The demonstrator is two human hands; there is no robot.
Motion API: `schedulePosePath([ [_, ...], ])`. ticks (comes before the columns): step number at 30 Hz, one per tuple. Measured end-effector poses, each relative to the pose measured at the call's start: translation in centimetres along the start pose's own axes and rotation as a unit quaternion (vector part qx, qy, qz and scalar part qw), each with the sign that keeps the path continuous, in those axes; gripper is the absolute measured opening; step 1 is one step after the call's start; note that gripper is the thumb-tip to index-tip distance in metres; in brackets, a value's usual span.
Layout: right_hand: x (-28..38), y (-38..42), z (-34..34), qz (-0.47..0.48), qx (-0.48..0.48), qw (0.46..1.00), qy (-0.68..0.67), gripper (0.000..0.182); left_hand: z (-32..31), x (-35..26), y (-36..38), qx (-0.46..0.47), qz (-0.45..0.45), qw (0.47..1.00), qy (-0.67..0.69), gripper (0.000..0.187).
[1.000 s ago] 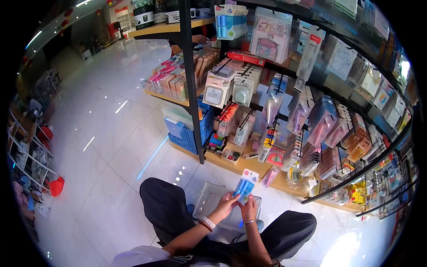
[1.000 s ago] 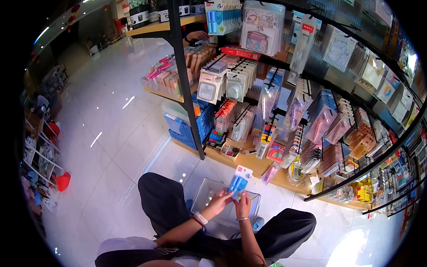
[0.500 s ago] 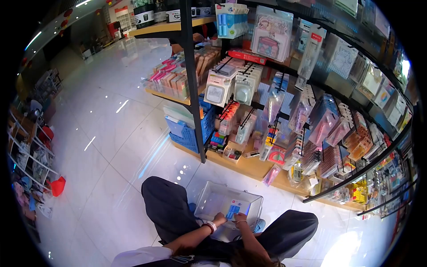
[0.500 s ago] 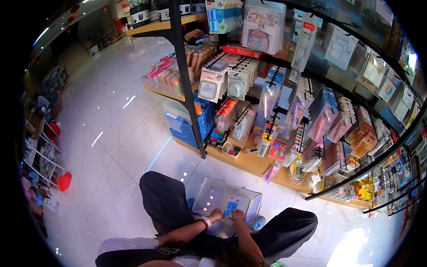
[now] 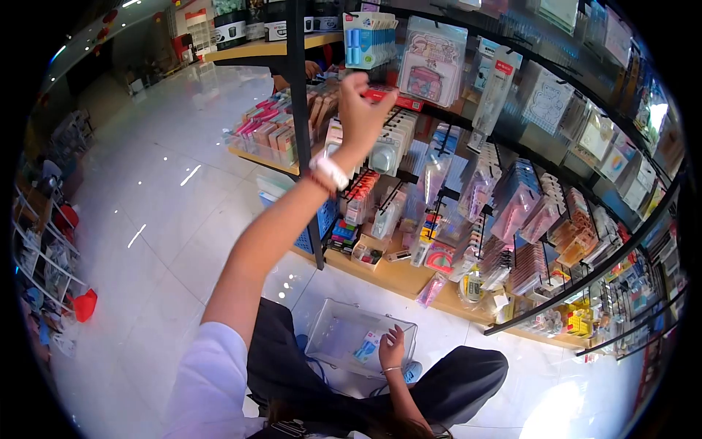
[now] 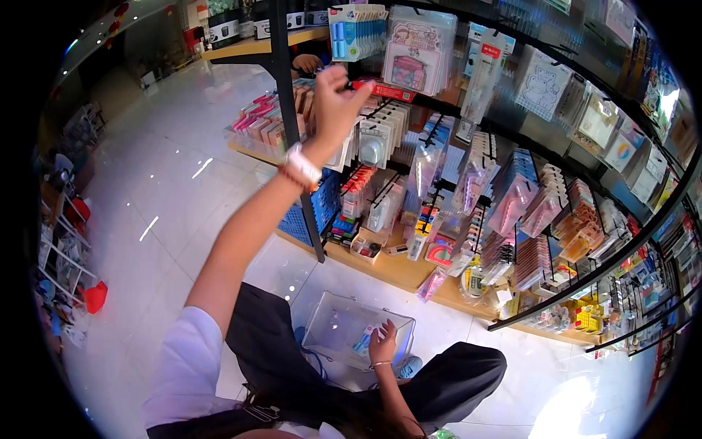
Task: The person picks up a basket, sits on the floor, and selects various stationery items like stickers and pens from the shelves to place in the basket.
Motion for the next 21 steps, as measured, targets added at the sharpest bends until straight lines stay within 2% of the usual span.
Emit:
schedulePosePath([
  [2, 4.0, 0.6, 2.0, 0.048, 0.01, 0.998, -0.034, 0.043, -2.1, 2.6, -3.8, -0.051, -0.047, 0.983, -0.168, 0.078],
  [4, 7.1, 1.6, 4.1, 0.073, 0.007, 0.997, -0.021, 0.042, -3.6, 5.0, -6.9, -0.05, 0.001, 0.966, -0.254, 0.097],
  [6, 8.8, 1.8, 5.7, 0.096, 0.009, 0.993, -0.064, 0.041, -4.2, 5.8, -8.7, -0.045, 0.037, 0.966, -0.253, 0.099],
  [8, 10.7, 2.1, 7.4, 0.113, 0.01, 0.992, -0.05, 0.039, -4.0, 6.5, -10.1, -0.058, 0.063, 0.961, -0.261, 0.093],
  [10, 11.8, 2.6, 8.8, 0.097, 0.005, 0.993, -0.062, 0.036, -3.5, 6.9, -10.5, 0.002, 0.139, 0.956, -0.26, 0.083],
  [11, 12.5, 2.8, 9.3, 0.09, 0.008, 0.994, -0.065, 0.035, -3.2, 7.1, -10.6, 0.013, 0.145, 0.949, -0.279, 0.074],
  [12, 12.9, 2.8, 9.7, 0.095, 0.006, 0.993, -0.063, 0.034, -3.1, 7.4, -10.6, 0.017, 0.142, 0.95, -0.279, 0.074],
  [14, 13.7, 2.9, 10.0, 0.102, 0.005, 0.993, -0.057, 0.033, -2.0, 6.9, -10.1, -0.042, 0.137, 0.948, -0.285, 0.071],
  [16, 14.0, 2.6, 9.7, 0.113, 0.005, 0.992, -0.058, 0.031, -0.8, 6.3, -10.5, -0.043, 0.126, 0.947, -0.293, 0.068],
  [18, 13.9, 2.4, 9.0, 0.123, 0.029, 0.99, -0.064, 0.027, 0.3, 5.7, -10.8, -0.036, 0.116, 0.969, -0.215, 0.067],
  [20, 13.9, 2.3, 7.9, 0.129, 0.035, 0.988, -0.083, 0.025, 1.0, 5.4, -11.0, -0.049, 0.095, 0.971, -0.213, 0.067],
  [21, 14.0, 2.3, 7.4, 0.135, 0.049, 0.986, -0.085, 0.025, 1.2, 5.4, -11.0, -0.063, 0.118, 0.974, -0.185, 0.068],
])
Point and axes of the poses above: each hand's wrist, its own y-axis away from the middle knuckle, its own z-axis out of the back of the hand, x = y × z, the point moved 1 cm from there along -y, towards the middle knuckle, and after that the axes turned 2 degrees about -x, right-handed, at the moved point
